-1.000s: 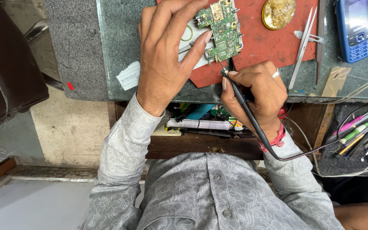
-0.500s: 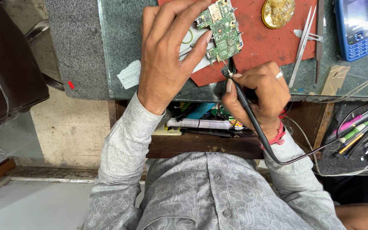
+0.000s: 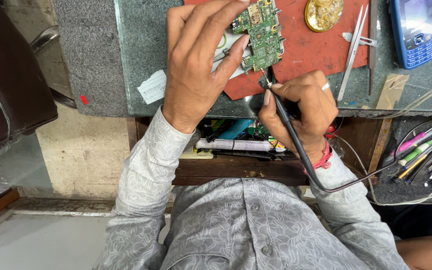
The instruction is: The person holds a disassembled mobile phone motherboard on a red mat with their left hand and solders components on the board with a soldering iron in their right hand, working on different points of the board. At the end they set the board down on the mat and move their hands away.
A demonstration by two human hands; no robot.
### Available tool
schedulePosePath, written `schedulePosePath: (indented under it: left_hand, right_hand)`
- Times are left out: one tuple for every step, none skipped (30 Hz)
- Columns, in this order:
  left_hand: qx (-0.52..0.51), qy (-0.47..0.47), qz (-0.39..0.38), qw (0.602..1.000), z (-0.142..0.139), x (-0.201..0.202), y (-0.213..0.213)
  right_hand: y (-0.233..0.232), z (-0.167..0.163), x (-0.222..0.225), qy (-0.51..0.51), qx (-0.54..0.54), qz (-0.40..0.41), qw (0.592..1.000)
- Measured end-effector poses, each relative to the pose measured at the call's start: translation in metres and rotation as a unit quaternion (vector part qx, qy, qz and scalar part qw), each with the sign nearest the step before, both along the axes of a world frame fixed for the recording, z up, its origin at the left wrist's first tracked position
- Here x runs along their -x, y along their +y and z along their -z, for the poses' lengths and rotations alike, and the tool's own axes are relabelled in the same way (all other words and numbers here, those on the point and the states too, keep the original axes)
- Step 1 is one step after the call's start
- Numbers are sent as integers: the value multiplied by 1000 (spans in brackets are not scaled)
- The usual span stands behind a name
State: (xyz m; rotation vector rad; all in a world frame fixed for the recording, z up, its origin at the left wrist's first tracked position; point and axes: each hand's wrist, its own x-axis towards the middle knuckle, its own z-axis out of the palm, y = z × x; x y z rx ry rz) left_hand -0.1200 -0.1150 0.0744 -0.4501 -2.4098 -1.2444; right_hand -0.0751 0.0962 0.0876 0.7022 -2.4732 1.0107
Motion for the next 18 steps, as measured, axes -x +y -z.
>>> schedulePosePath:
  left_hand:
    - [3,1,-1,1000,0,0,0]
    - [6,3,-2,1000,1,0,0]
    - [6,4,-2,1000,2,0,0]
    - [6,6,-2,1000,2,1,0]
    - [3,8,-1,1000,3,1,1]
    - [2,10,1,1000,3,1,0]
    - [1,12,2,1000,4,1,1]
    - [4,13,1,1000,4,1,1]
    - [6,13,2,1000,4,1,1]
    - [9,12,2,1000,4,1,1]
    - [10,9,4,1000,4,1,1]
    - [11,8,5,1000,3,1,1]
    - [11,7,6,1000,3,1,1]
    - [11,8,5,1000,3,1,1]
    - [12,8,5,1000,3,1,1]
    - [12,8,4,1000,2,1,1]
    - [13,8,5,1000,2,1,1]
    - [14,9,5,1000,2,1,0]
  right_hand:
    - [0,0,0,-2,1,1,1000]
    - [-1,0,1,-4,2,1,1000]
    - [-1,0,1,-6,3,1,1000]
    - [-2,-1,1,-6,-2,-1,1000]
    - [-2,-1,1,-6,-7,-3,1000]
    - [-1,-2,2,-5,-13,-4,1000]
    - [-1,-2,2,-9,-11,-4,1000]
    - [-1,-3,1,-12,-9,-5,1000]
    - [-1,-3,2,-15,-6,-5,1000]
    - [-1,-3,2,-15,-7,-5,1000]
    - [-1,-3,2,-16,-7,-4,1000]
    - [-1,-3,2,-16,-9,-3,1000]
    - [-1,-4,2,-17,-10,-2,1000]
    - [-1,-4,2,-18,-10,-3,1000]
    - [-1,-4,2,-19,-11,-3,1000]
    - [-1,-4,2,-20,-10,-4,1000]
    - [-1,-4,2,-21,-9,-4,1000]
    - [-1,-5,2,-22,-8,-4,1000]
